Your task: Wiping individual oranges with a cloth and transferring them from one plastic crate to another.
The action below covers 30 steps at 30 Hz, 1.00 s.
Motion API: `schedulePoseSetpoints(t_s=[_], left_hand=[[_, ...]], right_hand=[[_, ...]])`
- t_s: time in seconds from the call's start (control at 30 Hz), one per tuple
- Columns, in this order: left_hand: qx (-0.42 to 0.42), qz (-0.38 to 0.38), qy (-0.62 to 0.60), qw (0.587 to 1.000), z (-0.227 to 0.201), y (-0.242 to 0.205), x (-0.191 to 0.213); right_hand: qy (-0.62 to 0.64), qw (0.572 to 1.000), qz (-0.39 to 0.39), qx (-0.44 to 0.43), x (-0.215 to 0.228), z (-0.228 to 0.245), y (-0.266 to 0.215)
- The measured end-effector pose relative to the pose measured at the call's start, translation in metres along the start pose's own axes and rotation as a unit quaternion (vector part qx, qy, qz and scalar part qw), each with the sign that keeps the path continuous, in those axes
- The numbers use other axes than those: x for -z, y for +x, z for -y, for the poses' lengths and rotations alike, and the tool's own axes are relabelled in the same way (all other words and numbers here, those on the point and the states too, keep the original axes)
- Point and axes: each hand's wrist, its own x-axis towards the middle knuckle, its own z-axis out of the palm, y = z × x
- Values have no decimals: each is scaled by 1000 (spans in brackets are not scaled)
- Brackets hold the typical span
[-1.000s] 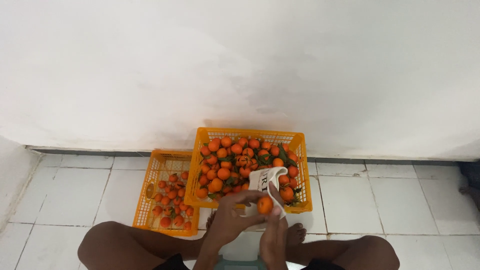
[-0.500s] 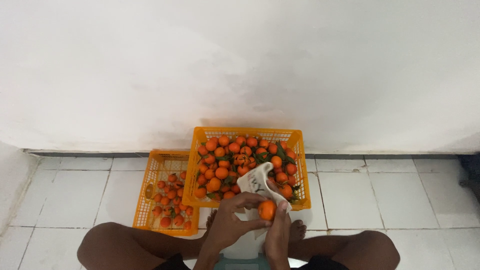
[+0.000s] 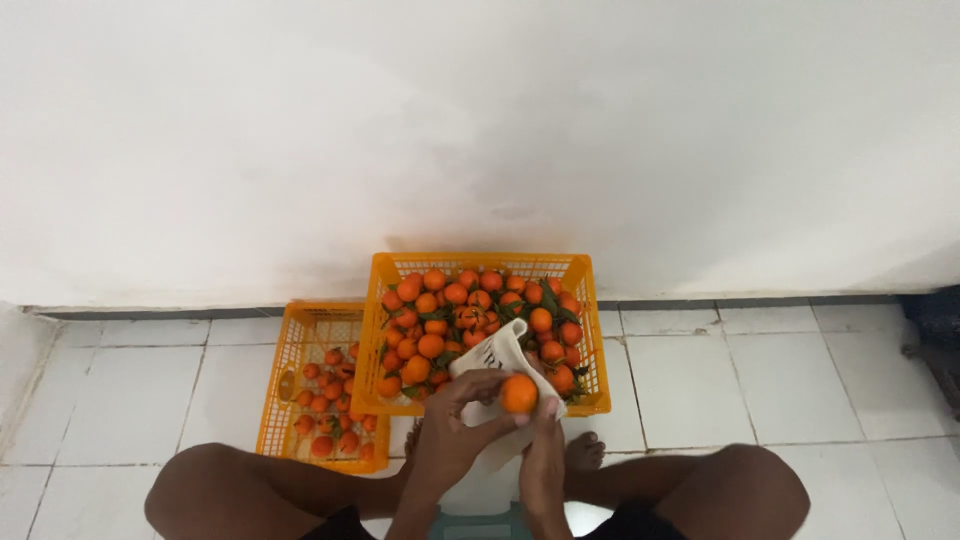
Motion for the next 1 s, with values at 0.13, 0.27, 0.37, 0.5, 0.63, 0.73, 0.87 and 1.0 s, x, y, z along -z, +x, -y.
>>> schedulePoseSetpoints(t_s=[0.13, 0.27, 0.37, 0.5, 0.63, 0.73, 0.87, 1.0], left_hand=[[-4, -92, -8, 996, 2, 5, -5], [-38, -70, 3, 997, 3, 4, 4], [-15, 4, 36, 999, -5, 2, 14], [44, -28, 35, 998, -2, 5, 14], [-24, -76, 32, 996, -5, 7, 15], [-37, -10, 60, 997, -17, 5, 22], [-36, 23, 31, 999, -10, -1, 21], [-18, -70, 43, 996, -2, 4, 16]], right_hand=[[-5, 996, 50, 78, -8, 5, -21], [-35, 973, 71, 219, -15, 48, -36], [-67, 971, 81, 216, -12, 48, -27], [-56, 966, 106, 227, -14, 49, -27], [-65, 944, 122, 300, -18, 47, -42], [-116, 939, 84, 313, -16, 40, -25], [-79, 950, 101, 284, -12, 53, -23], [-111, 947, 96, 287, -15, 54, -31]])
